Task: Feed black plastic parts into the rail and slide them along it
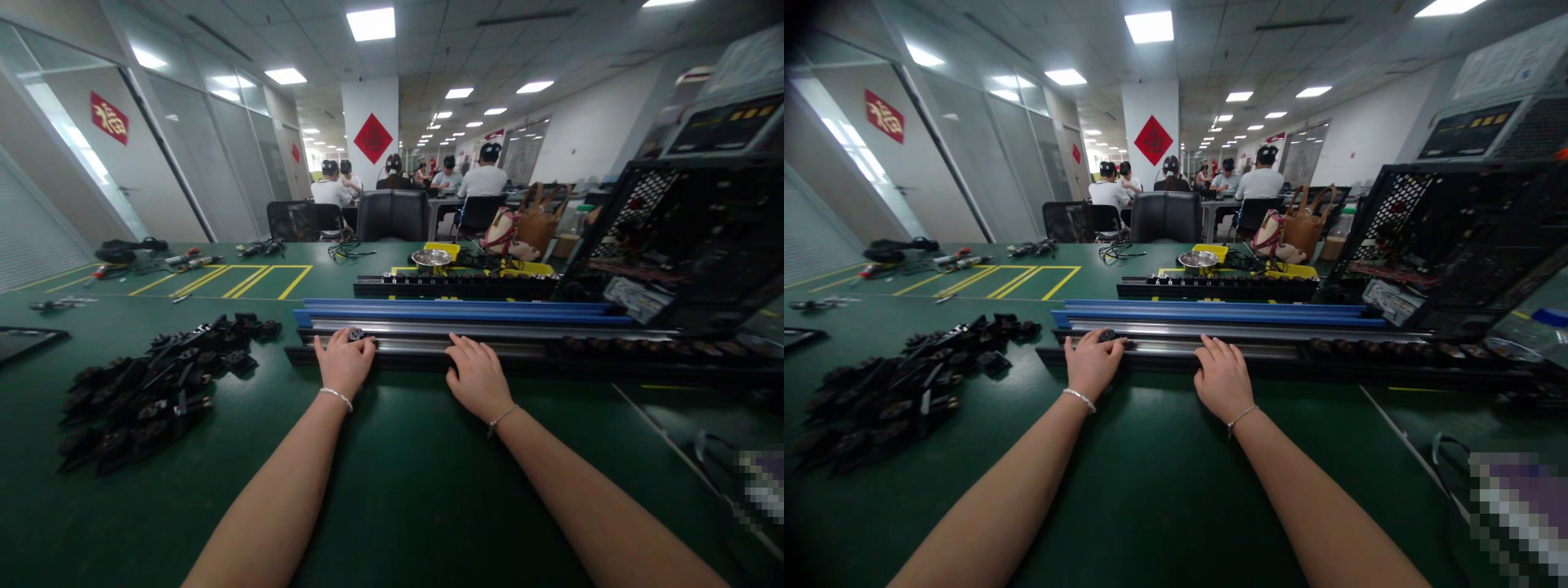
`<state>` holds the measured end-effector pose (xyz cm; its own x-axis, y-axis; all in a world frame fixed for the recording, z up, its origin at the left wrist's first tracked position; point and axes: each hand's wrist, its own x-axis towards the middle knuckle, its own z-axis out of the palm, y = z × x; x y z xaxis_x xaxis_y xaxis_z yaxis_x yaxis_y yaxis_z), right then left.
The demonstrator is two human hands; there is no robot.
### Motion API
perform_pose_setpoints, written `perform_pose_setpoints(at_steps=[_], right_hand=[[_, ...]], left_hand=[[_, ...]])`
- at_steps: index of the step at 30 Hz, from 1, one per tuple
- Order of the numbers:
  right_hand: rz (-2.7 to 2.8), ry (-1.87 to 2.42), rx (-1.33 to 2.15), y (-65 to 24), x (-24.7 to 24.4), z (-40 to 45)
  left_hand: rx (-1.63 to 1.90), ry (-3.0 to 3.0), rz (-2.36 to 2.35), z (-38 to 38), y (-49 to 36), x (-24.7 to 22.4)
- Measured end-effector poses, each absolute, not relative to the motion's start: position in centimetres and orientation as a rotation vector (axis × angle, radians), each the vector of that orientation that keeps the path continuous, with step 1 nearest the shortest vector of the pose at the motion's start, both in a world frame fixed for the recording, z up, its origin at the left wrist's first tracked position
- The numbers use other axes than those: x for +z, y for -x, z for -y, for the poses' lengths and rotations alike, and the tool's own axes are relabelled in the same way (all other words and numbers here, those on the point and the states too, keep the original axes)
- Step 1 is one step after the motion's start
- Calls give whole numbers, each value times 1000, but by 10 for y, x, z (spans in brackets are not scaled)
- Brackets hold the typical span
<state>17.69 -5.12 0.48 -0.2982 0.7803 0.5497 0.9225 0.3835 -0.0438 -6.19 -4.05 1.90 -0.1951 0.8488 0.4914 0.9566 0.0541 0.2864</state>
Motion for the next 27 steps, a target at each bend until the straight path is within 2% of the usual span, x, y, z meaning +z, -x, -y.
perform_pose_setpoints(at_steps=[27], right_hand=[[2161,1471,-395,-176,6,51]], left_hand=[[-933,1657,2199,33,82,13]])
